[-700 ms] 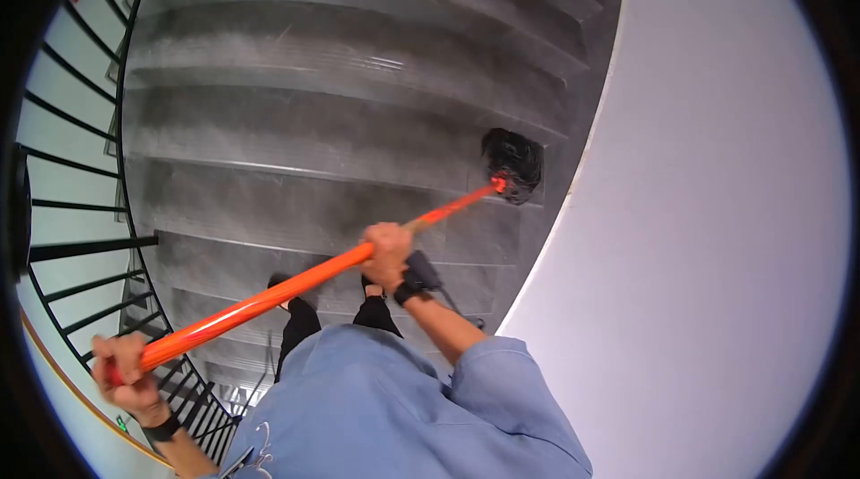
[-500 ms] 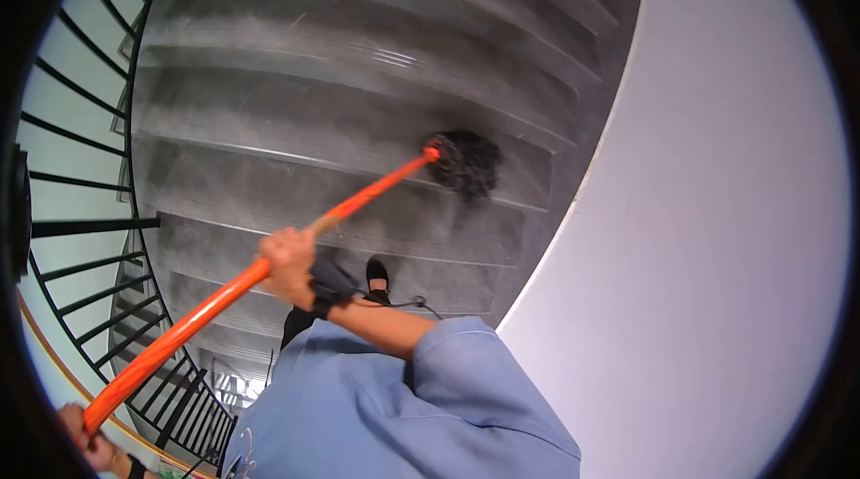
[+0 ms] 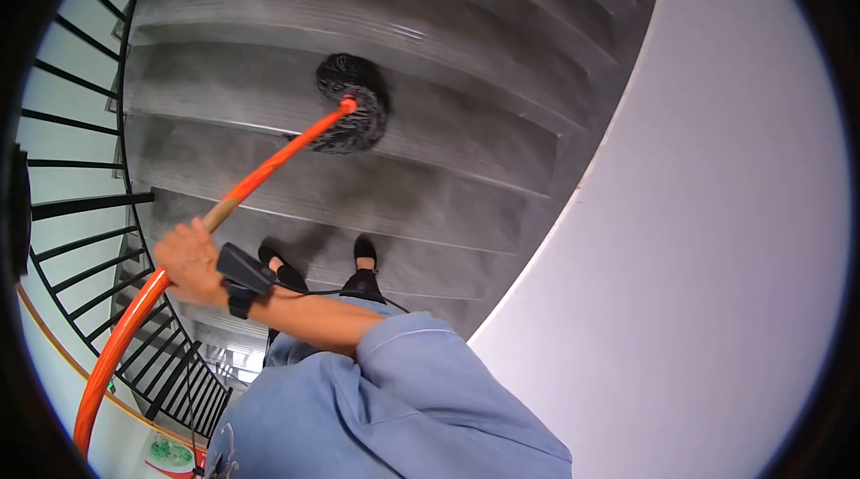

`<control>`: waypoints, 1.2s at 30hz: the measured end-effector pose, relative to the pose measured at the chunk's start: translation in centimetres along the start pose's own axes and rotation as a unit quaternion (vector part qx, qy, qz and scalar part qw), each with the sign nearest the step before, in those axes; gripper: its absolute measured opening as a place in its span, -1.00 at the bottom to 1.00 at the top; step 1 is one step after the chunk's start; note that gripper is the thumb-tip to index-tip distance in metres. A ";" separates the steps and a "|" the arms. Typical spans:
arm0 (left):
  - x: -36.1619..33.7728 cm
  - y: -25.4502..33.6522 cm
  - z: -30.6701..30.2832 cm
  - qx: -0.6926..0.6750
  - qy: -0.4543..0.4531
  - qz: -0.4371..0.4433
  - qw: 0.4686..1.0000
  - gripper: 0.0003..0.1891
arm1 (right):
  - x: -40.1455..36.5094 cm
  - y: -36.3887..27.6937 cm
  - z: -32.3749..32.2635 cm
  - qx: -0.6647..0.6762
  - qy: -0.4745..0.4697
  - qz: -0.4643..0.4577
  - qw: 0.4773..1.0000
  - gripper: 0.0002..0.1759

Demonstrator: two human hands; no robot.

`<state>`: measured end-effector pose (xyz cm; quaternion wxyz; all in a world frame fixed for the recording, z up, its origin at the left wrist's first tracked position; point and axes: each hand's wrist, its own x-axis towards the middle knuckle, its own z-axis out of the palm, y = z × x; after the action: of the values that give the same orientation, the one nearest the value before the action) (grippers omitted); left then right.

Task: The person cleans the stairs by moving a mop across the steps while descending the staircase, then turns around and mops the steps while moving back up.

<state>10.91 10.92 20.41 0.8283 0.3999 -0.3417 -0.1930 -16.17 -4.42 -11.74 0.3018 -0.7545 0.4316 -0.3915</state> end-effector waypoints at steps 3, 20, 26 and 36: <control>-1.4 -5.6 1.8 -0.145 -0.079 -0.135 0.977 -0.73 | -2.3 5.2 -5.6 -0.052 0.047 0.010 0.997 -0.73; -13.6 -28.8 12.7 -0.188 -0.338 -0.341 0.857 -0.83 | -16.9 22.8 -21.3 -0.291 0.206 0.168 0.919 -0.77; -0.7 -22.2 0.1 -0.203 -0.265 -0.320 0.887 -0.80 | -7.2 14.0 -8.1 -0.197 0.206 0.132 0.949 -0.78; 0.7 -5.0 -1.7 -0.056 -0.085 -0.093 0.990 -0.85 | 0.4 4.2 -1.7 0.065 0.096 0.031 0.993 -0.72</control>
<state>12.37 8.36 15.95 0.7955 0.3653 -0.3609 -0.3217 -19.25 -6.88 -14.06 0.3192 -0.6784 0.4553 -0.4802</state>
